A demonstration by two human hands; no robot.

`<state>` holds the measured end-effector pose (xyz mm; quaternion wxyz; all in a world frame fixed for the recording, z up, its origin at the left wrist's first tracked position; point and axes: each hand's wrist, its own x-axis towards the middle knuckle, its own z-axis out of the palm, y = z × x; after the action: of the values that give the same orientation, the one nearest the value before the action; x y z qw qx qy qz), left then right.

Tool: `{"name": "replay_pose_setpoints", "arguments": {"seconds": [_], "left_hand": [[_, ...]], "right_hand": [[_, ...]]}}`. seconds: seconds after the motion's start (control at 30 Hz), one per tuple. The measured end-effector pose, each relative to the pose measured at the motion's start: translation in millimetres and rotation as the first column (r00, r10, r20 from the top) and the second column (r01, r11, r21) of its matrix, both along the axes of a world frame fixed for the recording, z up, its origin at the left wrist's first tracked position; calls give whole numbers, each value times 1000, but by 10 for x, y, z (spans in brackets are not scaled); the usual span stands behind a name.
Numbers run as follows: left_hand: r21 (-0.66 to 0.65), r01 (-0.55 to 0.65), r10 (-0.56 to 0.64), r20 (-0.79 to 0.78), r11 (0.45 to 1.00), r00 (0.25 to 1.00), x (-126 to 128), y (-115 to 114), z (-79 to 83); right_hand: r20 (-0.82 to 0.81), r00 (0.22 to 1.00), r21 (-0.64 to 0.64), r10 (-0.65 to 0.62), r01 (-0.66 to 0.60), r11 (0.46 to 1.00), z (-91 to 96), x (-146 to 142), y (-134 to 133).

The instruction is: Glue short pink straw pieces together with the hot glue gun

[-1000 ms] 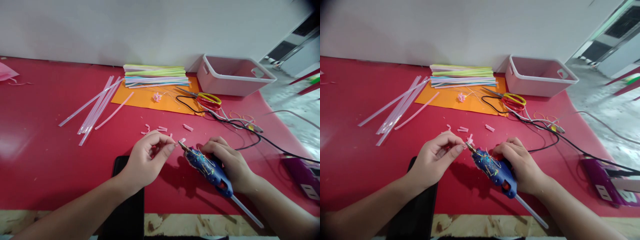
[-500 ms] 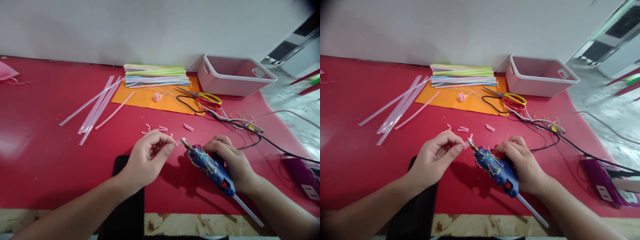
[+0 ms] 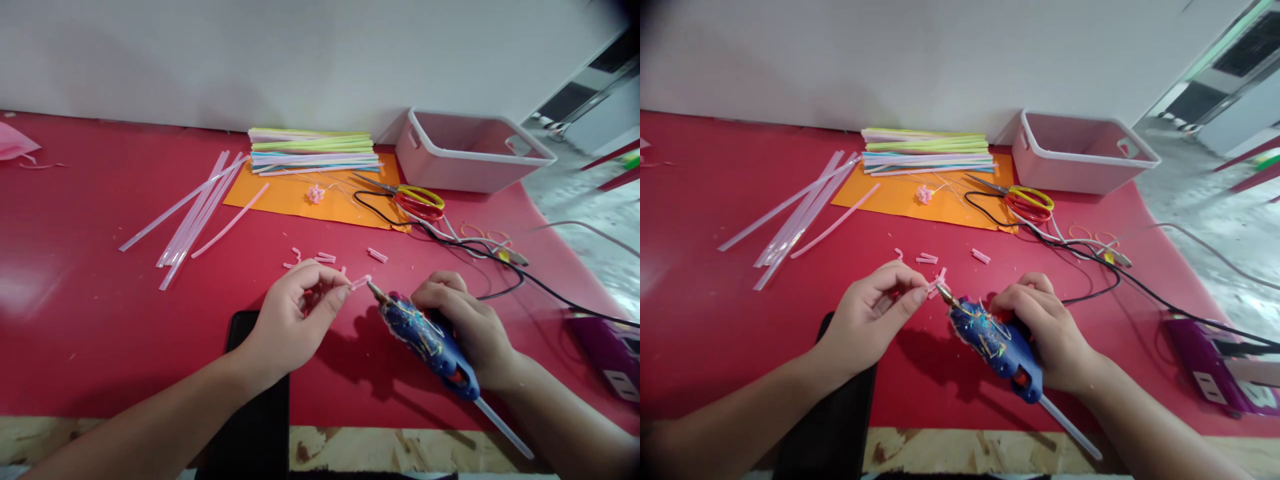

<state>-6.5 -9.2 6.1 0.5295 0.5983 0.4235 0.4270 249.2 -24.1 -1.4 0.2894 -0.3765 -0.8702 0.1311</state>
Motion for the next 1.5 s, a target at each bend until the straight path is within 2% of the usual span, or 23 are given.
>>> {"name": "replay_pose_setpoints", "arguments": {"seconds": [0.2, 1.5], "left_hand": [[5, -1, 1, 25, 1000, 1000, 23, 5, -15], [65, -5, 4, 11, 998, 1000, 4, 8, -36]], "right_hand": [[51, 999, 0, -10, 10, 1000, -30, -8, 3], [46, 999, 22, -24, 24, 999, -44, -2, -5]]}}
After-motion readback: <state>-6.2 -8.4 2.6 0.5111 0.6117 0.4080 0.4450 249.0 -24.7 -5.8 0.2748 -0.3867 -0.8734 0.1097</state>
